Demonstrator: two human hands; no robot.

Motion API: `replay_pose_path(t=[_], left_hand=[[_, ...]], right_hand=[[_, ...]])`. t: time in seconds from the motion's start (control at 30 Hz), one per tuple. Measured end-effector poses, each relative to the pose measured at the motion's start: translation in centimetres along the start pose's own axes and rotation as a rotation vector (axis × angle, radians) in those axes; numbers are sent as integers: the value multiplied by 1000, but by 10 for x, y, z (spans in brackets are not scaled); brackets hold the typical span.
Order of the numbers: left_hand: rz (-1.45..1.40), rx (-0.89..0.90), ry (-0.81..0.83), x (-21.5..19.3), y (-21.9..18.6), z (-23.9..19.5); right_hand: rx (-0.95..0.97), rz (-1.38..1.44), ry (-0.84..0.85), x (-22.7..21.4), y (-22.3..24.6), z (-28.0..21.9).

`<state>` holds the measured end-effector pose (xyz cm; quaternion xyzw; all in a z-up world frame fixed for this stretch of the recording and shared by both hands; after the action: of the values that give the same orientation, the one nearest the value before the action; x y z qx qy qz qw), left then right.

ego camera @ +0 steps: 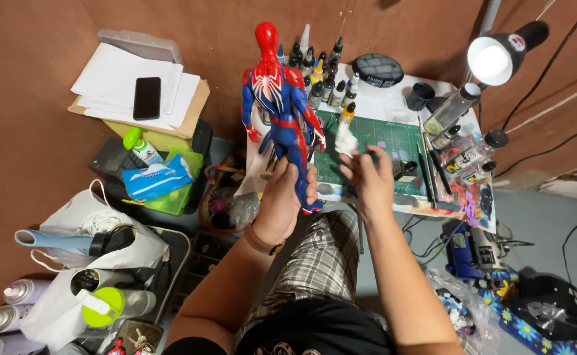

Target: Painting and detailing a Spider-Man action figure using a small applicator tool and a tissue

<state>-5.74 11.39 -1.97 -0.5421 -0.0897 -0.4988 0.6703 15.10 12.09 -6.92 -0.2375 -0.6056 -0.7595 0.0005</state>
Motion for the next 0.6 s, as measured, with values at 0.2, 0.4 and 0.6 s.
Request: replay_pose_path(t=[0.2, 0.4, 0.6], left_hand=[[50, 5, 12, 28, 10, -9], [-55, -111, -33, 56, 48, -26], [-88, -80, 107, 65, 47, -41]], right_hand=[[-612, -116, 156, 5, 47, -102], [-1127, -685, 346, -8, 49, -147], [-1333, -819, 345, 13, 78, -146]])
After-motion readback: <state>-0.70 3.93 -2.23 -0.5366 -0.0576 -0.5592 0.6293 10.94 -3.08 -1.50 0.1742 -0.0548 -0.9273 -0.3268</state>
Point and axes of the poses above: each hand's wrist, its own z-axis towards the middle knuckle, its own x-axis out of the palm, y = z × x, the point moved 1 cm from there along z, towards the middle knuckle, and after that the axes turned 8 degrees about y, right-handed, at the moved point
